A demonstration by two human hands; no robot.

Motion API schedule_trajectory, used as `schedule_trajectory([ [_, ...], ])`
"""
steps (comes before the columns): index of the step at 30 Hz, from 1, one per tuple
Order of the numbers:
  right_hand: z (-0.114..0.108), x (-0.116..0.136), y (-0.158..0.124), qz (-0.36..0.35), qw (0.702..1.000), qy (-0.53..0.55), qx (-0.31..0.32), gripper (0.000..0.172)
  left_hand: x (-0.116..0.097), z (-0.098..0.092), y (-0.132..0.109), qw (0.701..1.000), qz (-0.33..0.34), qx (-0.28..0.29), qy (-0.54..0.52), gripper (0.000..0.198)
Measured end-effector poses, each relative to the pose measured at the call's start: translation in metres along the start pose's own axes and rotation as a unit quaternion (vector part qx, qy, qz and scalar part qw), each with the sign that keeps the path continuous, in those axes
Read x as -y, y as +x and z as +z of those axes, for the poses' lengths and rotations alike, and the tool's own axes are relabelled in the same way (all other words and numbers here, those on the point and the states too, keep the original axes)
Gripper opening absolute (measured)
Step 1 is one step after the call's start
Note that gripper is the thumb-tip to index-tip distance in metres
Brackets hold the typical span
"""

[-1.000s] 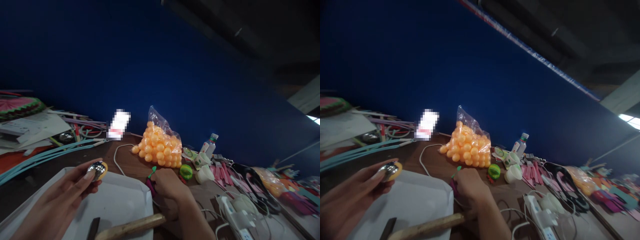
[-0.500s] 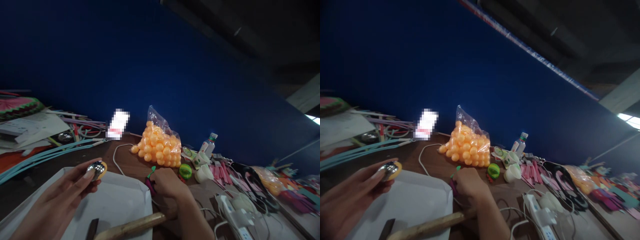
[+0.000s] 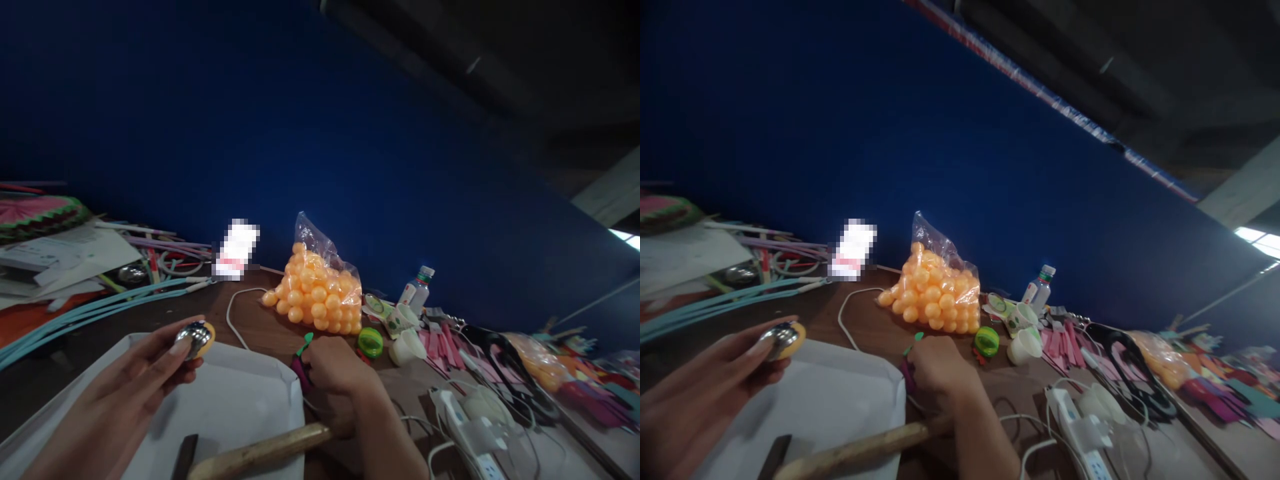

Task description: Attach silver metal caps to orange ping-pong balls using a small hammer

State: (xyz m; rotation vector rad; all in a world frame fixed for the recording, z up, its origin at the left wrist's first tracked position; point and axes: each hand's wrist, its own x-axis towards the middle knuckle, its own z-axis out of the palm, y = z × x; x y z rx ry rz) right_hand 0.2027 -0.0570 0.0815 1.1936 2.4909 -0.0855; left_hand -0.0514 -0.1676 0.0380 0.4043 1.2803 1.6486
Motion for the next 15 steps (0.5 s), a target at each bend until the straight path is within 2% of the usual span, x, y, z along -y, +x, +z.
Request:
schedule_trajectory([
  [15, 0.0012, -0.0005, -0.002, -0.004, 1.0, -0.009, -0.003, 0.022, 0.0007, 0.0018, -0.0003, 1.0, -0.023, 0.003, -0.005, 0.054],
])
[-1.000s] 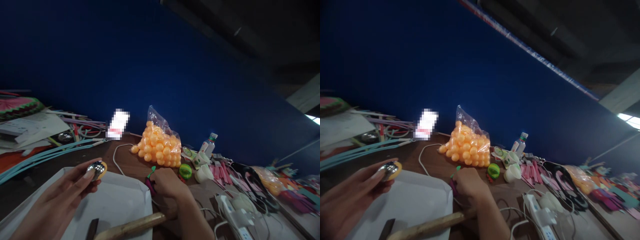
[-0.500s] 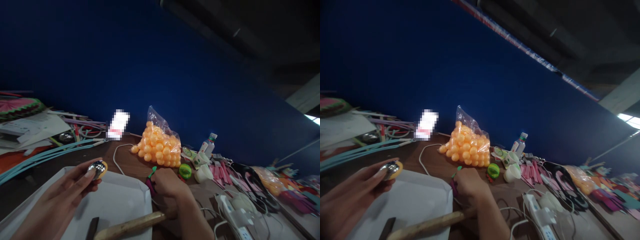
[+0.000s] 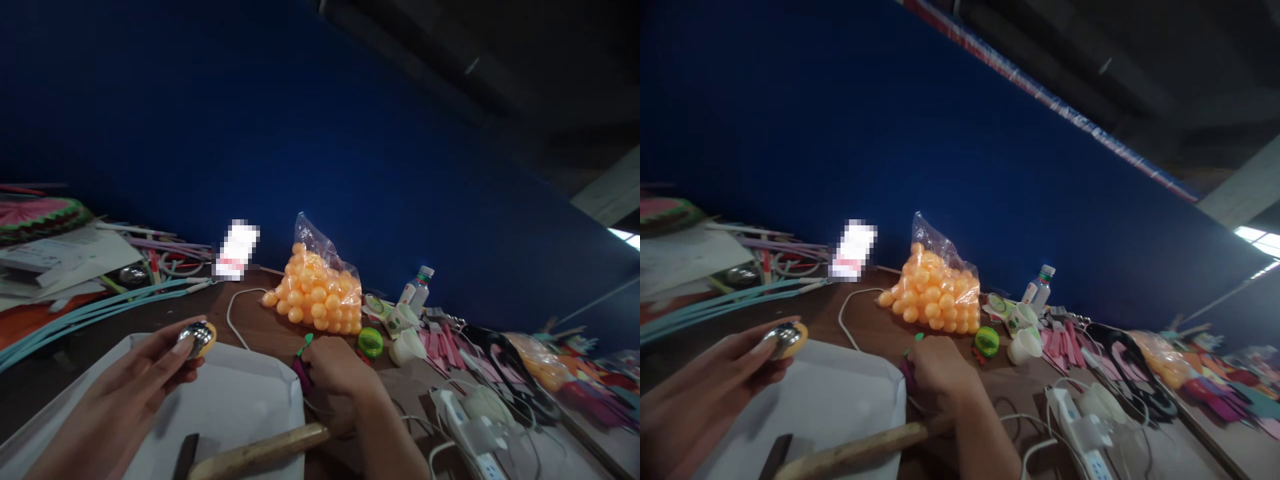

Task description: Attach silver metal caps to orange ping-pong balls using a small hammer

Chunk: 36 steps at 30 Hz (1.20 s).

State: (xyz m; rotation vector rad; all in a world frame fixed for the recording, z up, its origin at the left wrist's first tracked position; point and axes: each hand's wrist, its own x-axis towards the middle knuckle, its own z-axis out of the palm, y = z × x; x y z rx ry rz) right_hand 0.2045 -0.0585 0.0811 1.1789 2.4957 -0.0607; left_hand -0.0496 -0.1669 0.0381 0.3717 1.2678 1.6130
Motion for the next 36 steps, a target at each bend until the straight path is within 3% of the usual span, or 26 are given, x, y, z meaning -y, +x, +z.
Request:
schedule_trajectory([
  [12, -0.002, -0.001, 0.0, -0.01, 1.0, 0.001, 0.002, 0.019, 0.002, -0.002, 0.001, 1.0, 0.013, 0.008, -0.006, 0.048],
  [24, -0.003, -0.009, -0.009, 0.007, 1.0, 0.021, -0.021, 0.017, -0.004, 0.0, -0.001, 1.0, -0.002, -0.01, 0.019, 0.057],
  [28, -0.011, -0.01, -0.017, 0.035, 0.997, 0.042, -0.062, 0.02, -0.008, 0.003, -0.004, 0.999, 0.003, -0.022, 0.031, 0.057],
  [36, -0.01, -0.016, -0.019, 0.062, 0.97, 0.184, -0.145, 0.02, -0.009, 0.004, -0.006, 0.999, 0.009, -0.033, 0.028, 0.057],
])
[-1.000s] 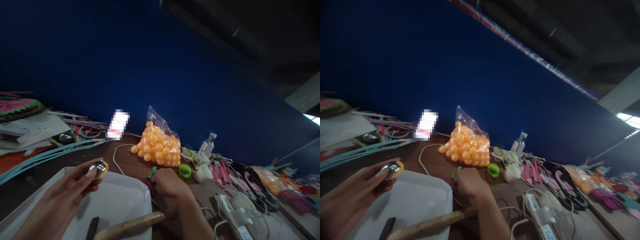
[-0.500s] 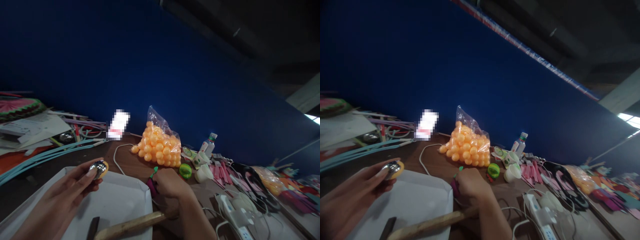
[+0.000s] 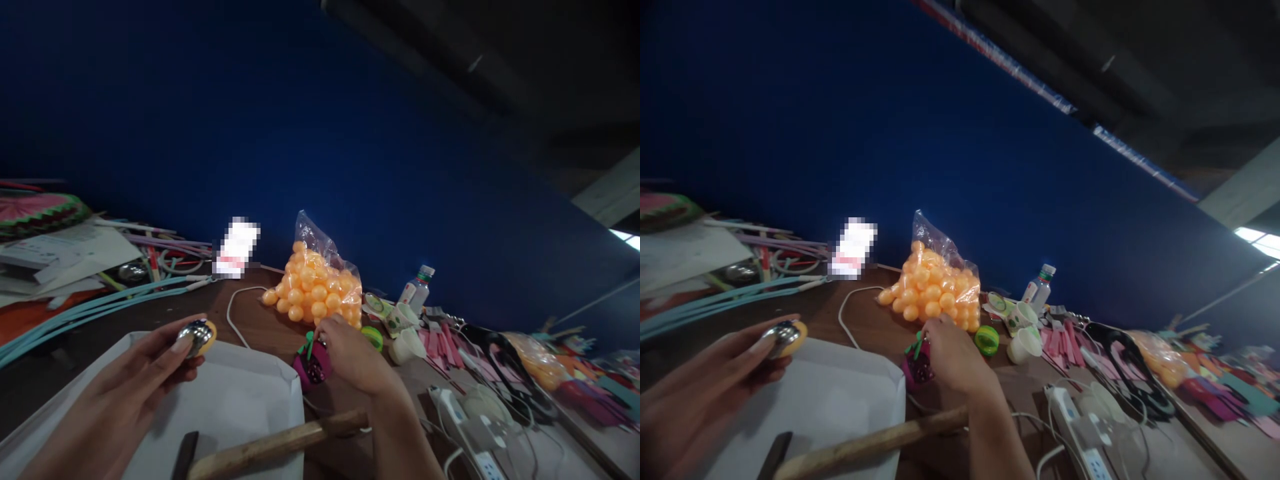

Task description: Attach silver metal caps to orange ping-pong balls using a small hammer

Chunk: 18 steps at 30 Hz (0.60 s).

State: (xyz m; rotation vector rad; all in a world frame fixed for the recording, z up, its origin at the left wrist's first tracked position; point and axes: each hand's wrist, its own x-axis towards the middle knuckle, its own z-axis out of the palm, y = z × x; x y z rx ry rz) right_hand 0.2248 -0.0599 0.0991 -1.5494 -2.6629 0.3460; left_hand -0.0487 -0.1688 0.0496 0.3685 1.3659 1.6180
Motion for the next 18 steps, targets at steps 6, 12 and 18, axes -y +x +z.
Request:
schedule_trajectory([
  [6, 0.0018, -0.0022, 0.0025, -0.01, 0.999, 0.041, -0.006, 0.022, -0.0023, 0.0035, -0.0011, 1.0, 0.005, -0.005, -0.007, 0.058],
  [12, -0.0004, 0.0022, 0.0026, -0.031, 0.998, 0.055, -0.006, 0.02, -0.0014, 0.0016, -0.0011, 1.0, 0.005, 0.012, -0.005, 0.054],
  [18, 0.0011, 0.0025, 0.0022, -0.04, 0.998, 0.047, -0.014, 0.021, -0.0019, 0.0036, -0.0007, 1.0, 0.005, -0.003, 0.003, 0.06],
])
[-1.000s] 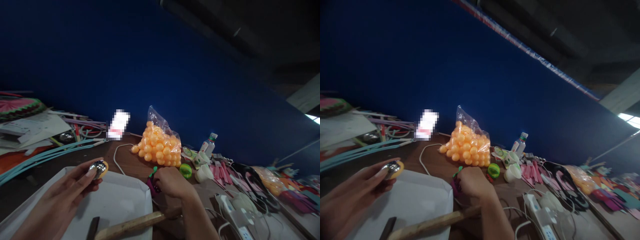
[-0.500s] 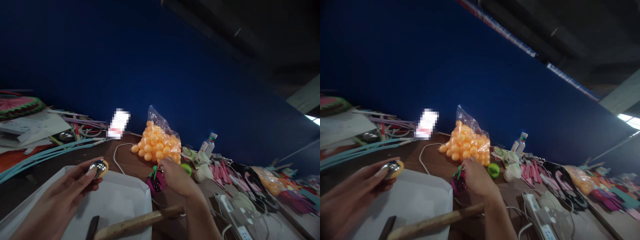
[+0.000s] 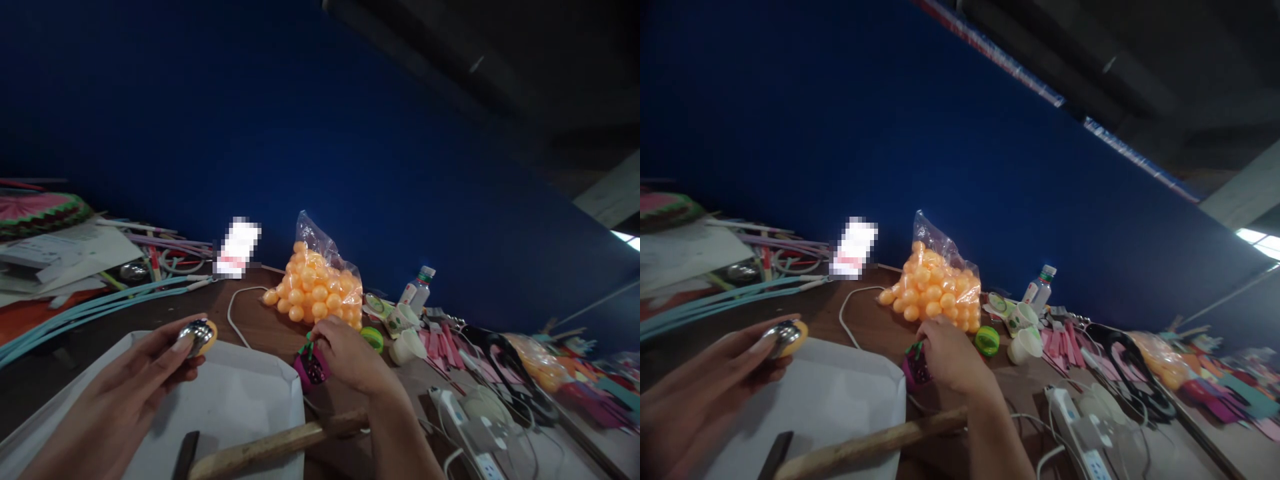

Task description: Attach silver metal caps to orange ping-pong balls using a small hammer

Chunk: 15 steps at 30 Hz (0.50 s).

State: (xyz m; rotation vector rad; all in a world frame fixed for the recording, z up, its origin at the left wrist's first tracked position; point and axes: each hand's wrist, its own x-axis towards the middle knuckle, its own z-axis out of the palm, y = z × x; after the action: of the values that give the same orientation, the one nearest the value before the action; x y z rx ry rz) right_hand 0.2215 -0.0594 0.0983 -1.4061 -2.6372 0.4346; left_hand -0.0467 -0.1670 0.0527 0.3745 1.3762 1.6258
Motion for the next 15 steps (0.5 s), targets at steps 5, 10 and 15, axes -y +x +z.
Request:
schedule_trajectory([
  [5, 0.006, 0.001, -0.001, -0.017, 0.999, 0.026, -0.008, 0.032, 0.004, -0.001, 0.002, 1.0, 0.002, 0.005, -0.01, 0.057],
  [10, 0.009, 0.012, -0.003, -0.047, 0.997, 0.065, -0.008, 0.025, 0.011, -0.006, 0.003, 0.999, 0.003, 0.012, -0.038, 0.052],
  [15, 0.013, 0.022, -0.004, -0.053, 0.989, 0.131, -0.038, 0.018, 0.009, -0.006, 0.002, 0.999, -0.02, -0.005, -0.037, 0.056],
])
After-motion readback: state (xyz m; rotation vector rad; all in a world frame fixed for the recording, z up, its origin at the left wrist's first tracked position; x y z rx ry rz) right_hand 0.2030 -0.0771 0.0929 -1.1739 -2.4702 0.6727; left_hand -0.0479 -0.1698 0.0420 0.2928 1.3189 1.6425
